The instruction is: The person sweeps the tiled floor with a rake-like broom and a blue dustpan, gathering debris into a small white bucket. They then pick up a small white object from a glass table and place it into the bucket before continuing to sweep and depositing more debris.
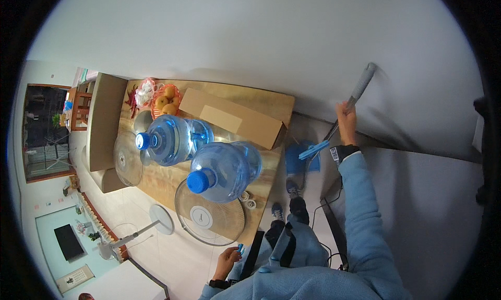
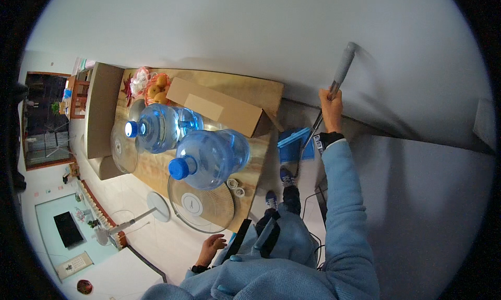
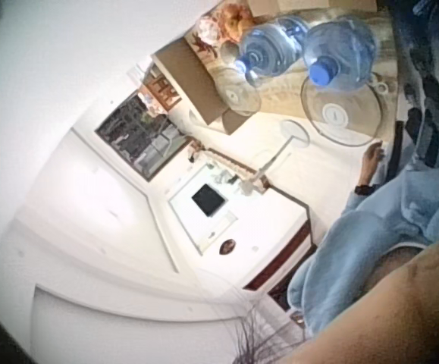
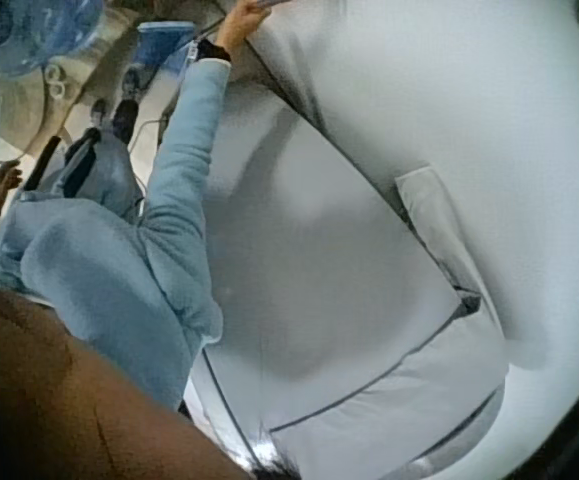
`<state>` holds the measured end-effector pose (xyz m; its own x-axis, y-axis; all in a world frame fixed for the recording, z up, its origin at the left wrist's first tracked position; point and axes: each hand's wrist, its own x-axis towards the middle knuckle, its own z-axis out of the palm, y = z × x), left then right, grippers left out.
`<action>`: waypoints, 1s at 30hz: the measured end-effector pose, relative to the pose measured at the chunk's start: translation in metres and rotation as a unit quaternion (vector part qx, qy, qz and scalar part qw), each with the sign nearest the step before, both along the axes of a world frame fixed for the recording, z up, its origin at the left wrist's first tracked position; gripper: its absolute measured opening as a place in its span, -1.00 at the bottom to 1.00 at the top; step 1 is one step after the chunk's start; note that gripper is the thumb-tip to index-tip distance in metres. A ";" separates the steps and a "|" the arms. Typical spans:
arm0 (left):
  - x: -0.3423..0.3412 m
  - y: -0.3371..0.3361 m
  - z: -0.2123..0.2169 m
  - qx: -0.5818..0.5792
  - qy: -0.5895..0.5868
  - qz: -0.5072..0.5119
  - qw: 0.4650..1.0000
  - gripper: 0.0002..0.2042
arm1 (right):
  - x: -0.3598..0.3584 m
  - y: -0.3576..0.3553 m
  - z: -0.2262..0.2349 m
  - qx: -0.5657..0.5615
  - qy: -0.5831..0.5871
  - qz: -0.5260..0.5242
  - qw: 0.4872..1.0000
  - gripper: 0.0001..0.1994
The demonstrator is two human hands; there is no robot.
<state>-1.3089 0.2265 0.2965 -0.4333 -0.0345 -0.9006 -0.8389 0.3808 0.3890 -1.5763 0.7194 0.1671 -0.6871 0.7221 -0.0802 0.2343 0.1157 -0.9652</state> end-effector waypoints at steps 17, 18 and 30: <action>0.005 0.012 -0.008 0.023 0.034 0.030 0.999 -0.71 | 0.027 -0.015 -0.041 0.161 -0.108 0.101 0.976 -0.71; 0.008 0.011 -0.009 0.021 0.035 0.036 0.998 -0.71 | 0.025 -0.015 -0.038 0.144 -0.097 0.112 0.978 -0.73; 0.025 -0.002 -0.023 0.046 0.104 0.034 0.993 -0.69 | 0.035 0.008 -0.056 0.096 -0.125 0.160 0.974 -0.64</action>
